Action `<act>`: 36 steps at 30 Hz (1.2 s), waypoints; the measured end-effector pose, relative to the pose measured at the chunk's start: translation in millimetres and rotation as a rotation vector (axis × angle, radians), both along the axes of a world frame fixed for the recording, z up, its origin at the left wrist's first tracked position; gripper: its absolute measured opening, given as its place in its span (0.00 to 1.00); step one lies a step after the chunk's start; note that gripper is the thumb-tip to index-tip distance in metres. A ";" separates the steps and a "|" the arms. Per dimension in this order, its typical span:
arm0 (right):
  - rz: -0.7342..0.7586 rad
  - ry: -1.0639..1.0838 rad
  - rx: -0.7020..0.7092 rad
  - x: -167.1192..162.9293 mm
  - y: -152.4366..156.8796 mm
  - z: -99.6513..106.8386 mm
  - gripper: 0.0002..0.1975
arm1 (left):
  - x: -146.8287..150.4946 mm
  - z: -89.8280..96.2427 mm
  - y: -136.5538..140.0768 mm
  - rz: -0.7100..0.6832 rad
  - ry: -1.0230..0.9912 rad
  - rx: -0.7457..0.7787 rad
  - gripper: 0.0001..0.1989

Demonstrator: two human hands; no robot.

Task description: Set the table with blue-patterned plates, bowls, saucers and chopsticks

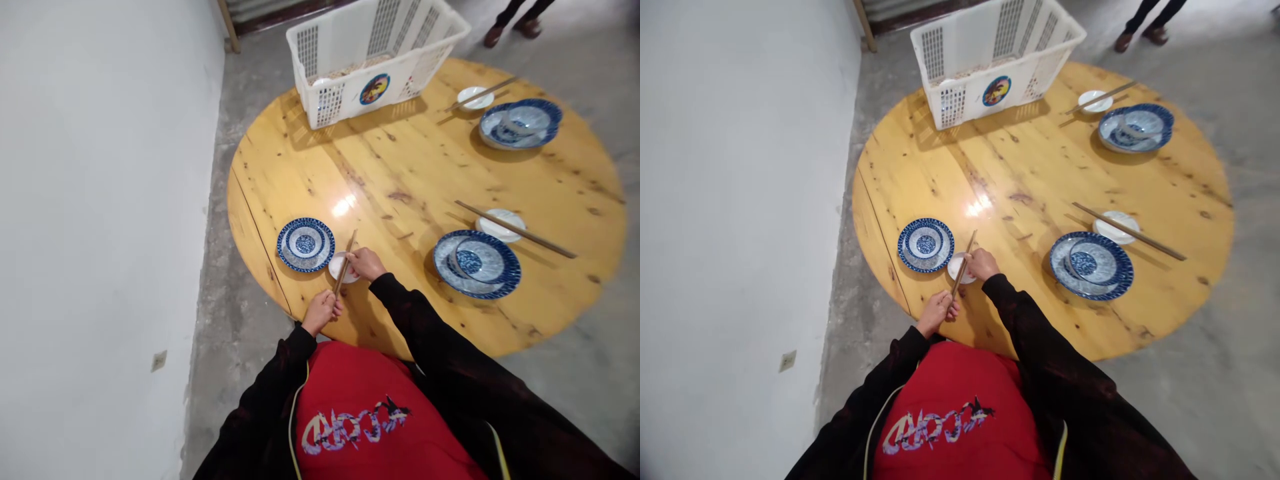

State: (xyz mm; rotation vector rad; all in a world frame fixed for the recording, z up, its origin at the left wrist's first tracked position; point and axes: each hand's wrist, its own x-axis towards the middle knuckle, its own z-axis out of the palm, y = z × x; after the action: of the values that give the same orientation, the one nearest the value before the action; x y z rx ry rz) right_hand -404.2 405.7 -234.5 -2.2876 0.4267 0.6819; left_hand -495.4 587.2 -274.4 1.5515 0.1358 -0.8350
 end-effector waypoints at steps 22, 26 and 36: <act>-0.136 0.024 0.129 -5.8 6.7 2.8 0.17 | 13.7 1.7 -2.7 -0.021 -0.039 0.041 0.14; -0.166 0.021 0.142 -5.7 8.4 -1.1 0.18 | 14.2 1.1 -1.0 -0.038 -0.012 0.046 0.13; -0.234 -0.015 0.190 -6.6 11.1 -9.5 0.20 | 18.6 -10.2 3.6 -0.116 -0.096 0.065 0.13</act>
State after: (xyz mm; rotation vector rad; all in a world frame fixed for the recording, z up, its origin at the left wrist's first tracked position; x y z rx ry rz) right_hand -410.7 416.8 -244.0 -2.0235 0.5865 0.5617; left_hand -476.7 590.8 -284.6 1.6701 0.0031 -0.8515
